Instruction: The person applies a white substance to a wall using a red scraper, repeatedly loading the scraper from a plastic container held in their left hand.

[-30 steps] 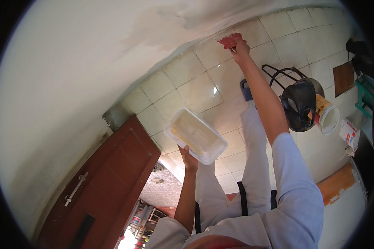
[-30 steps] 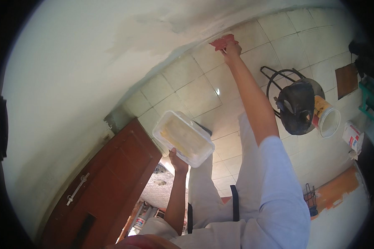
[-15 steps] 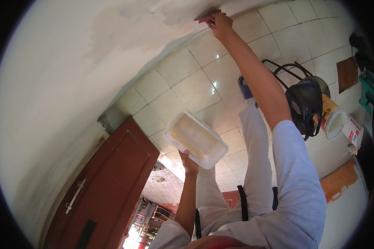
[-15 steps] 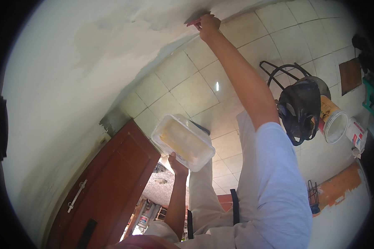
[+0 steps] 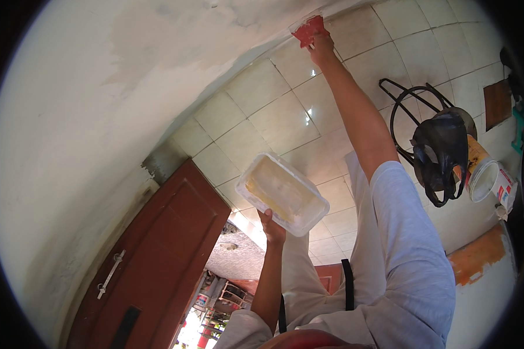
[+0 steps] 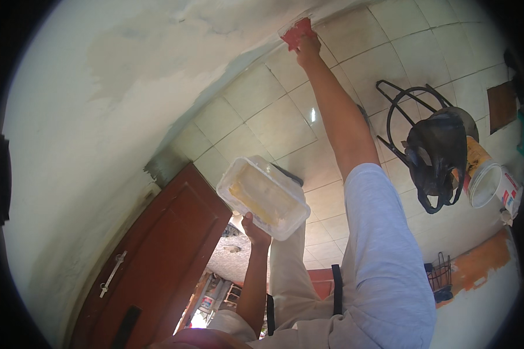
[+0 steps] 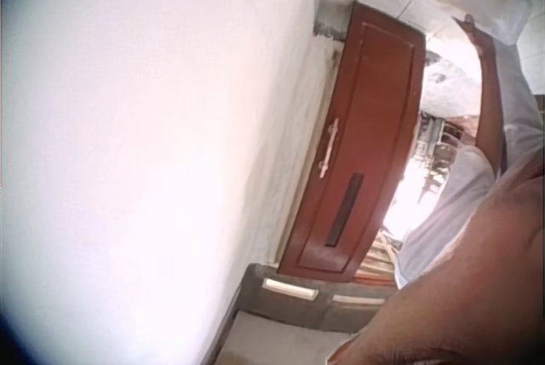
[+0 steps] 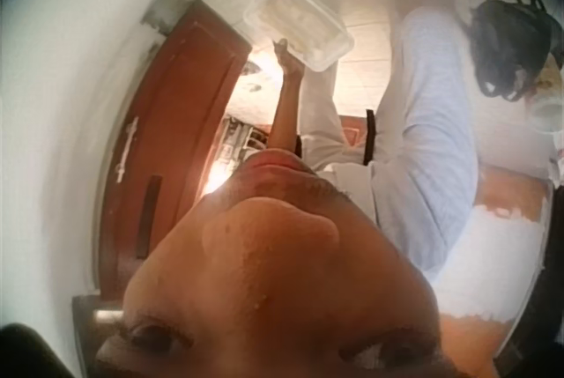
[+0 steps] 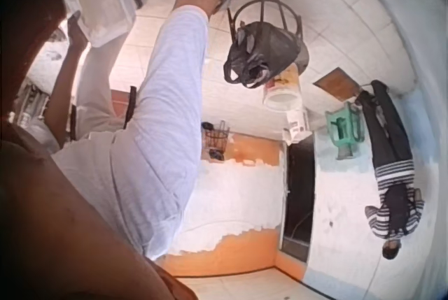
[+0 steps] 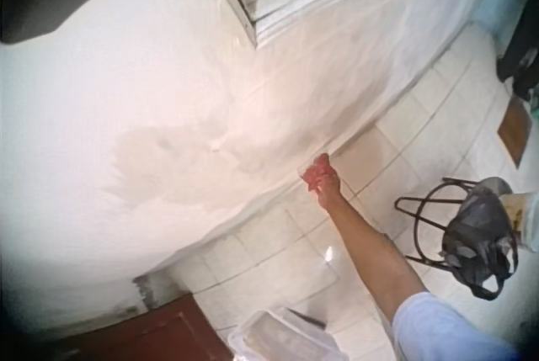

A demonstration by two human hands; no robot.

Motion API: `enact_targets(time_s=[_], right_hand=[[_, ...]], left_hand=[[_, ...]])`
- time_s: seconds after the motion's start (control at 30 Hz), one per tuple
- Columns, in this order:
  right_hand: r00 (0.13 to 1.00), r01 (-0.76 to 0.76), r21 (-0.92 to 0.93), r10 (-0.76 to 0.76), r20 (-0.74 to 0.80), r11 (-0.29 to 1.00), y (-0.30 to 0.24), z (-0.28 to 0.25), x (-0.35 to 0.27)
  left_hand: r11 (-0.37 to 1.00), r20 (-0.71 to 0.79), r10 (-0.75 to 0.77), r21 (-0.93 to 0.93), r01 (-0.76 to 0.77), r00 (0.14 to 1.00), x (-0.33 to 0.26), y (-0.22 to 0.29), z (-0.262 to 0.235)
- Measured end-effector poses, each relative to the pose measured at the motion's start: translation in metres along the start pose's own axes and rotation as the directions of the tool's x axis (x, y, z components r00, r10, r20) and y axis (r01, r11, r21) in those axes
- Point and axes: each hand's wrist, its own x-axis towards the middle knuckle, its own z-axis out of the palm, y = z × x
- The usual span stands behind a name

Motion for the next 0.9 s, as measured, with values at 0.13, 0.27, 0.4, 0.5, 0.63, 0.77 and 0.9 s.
enact_targets(time_s=[0.13, 0.27, 0.4, 0.5, 0.63, 0.77, 0.9], right_hand=[[0.991, -0.095, 0.081, 0.101, -0.083, 0.992, -0.004, 0.021, -0.009], [0.985, -0.161, 0.128, 0.168, -0.041, 0.979, -0.014, 0.024, -0.03], [0.988, -0.148, 0.156, 0.14, 0.06, 0.977, -0.031, 0.025, -0.053], [0.978, -0.164, 0.144, 0.141, 0.155, 0.976, -0.049, 0.029, -0.078], [0.96, -0.052, 0.13, 0.013, 0.281, 0.99, -0.062, 0.0, -0.075], [1.0, -0.022, -0.023, 0.022, -0.015, 0.999, -0.048, -0.031, -0.021], [0.994, 0.07, -0.18, -0.083, -0.065, 0.981, -0.018, -0.008, 0.016]], left_hand=[[1.0, 0.0, 0.011, -0.001, -0.011, 1.0, 0.005, -0.001, -0.019], [1.0, 0.005, 0.026, 0.015, -0.026, 1.0, -0.001, 0.009, -0.01], [1.0, 0.04, 0.022, 0.016, -0.022, 0.999, -0.006, 0.02, 0.0], [1.0, 0.06, -0.007, 0.005, 0.006, 0.998, -0.002, 0.016, -0.015], [0.999, 0.086, 0.005, 0.035, -0.008, 0.996, 0.001, 0.014, -0.014], [0.999, 0.052, 0.002, 0.052, -0.004, 0.999, 0.013, 0.015, 0.004], [0.997, 0.022, -0.012, 0.072, 0.011, 1.0, 0.023, 0.011, 0.006]])
